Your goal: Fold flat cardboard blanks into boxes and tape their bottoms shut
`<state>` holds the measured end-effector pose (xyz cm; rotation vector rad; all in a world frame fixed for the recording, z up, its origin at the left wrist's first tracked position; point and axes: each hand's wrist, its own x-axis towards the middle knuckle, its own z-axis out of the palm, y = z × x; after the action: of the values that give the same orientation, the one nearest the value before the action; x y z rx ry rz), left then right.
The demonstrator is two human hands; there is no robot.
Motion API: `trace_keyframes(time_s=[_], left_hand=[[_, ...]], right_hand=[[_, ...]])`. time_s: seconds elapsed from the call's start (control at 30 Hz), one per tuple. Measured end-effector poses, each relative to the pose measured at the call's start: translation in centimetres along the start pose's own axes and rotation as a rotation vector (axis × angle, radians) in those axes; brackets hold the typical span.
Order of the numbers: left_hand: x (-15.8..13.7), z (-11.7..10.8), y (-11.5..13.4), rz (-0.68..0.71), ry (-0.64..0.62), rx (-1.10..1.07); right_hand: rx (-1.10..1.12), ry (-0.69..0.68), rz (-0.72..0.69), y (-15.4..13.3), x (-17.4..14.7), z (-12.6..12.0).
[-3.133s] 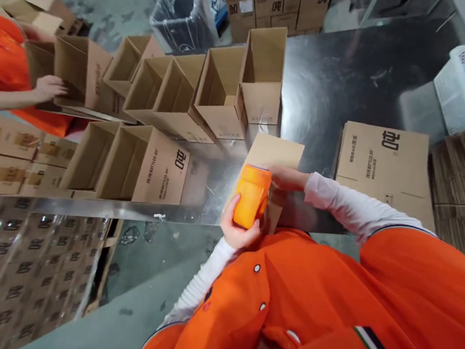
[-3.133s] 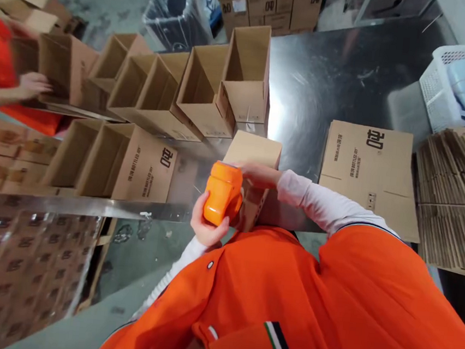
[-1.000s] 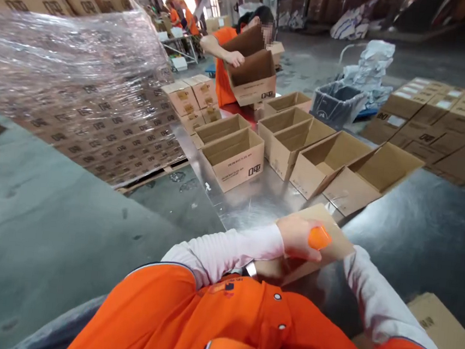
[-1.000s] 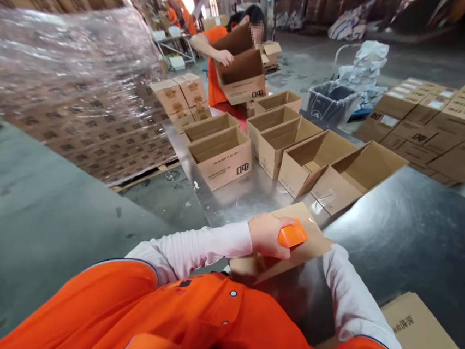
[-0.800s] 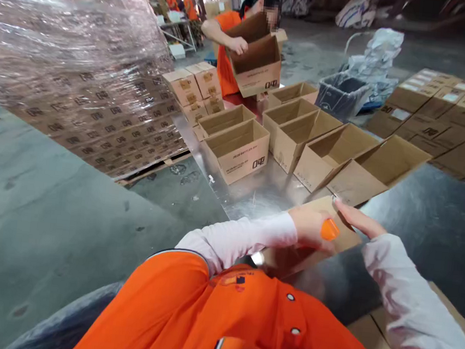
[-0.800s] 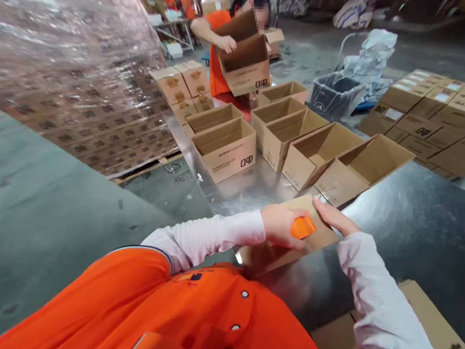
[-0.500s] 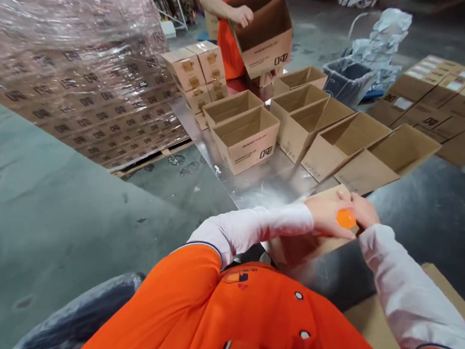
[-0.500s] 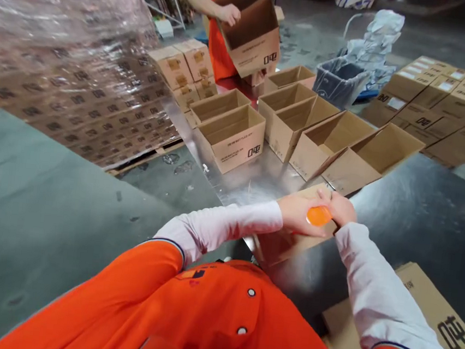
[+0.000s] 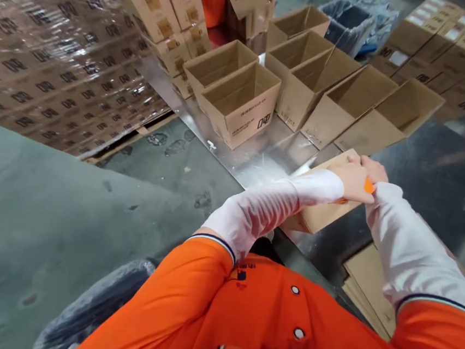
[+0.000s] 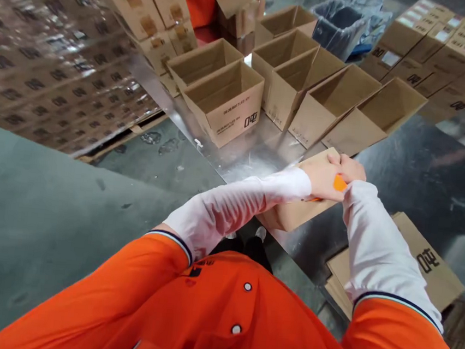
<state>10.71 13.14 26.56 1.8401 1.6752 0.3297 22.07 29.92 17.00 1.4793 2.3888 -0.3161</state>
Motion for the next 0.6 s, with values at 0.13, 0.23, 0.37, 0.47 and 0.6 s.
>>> trace_keyframes(time_s=[0.13,0.23,0.37,0.47,0.6], left_hand=[[0.2,0.6,-0.9,0.059,0.063,0.025],[0.6,0.4,-1.4,0.083,0.069,0.042],[0.8,0.2,-1.2,-0.015,0.079,0.05],[0.4,0.3,-1.0,-0.099,0.077,0.006],[-0.3,0.1,-0.7,-0.182,0.102,0.016]], right_hand=[[0.038,-0.013,-0.029,-1.0,-1.1,-0.7],[0.065,-0.013,-0.067,-1.6,-1.6,-1.5],[0.072,-0.02,-0.096,-1.6,-1.6,-1.9],[0.073,-0.034,-0.113,-1.3,-1.1,-1.6],[0.085,-0.018,-0.126,-1.1,-0.7,-1.3]])
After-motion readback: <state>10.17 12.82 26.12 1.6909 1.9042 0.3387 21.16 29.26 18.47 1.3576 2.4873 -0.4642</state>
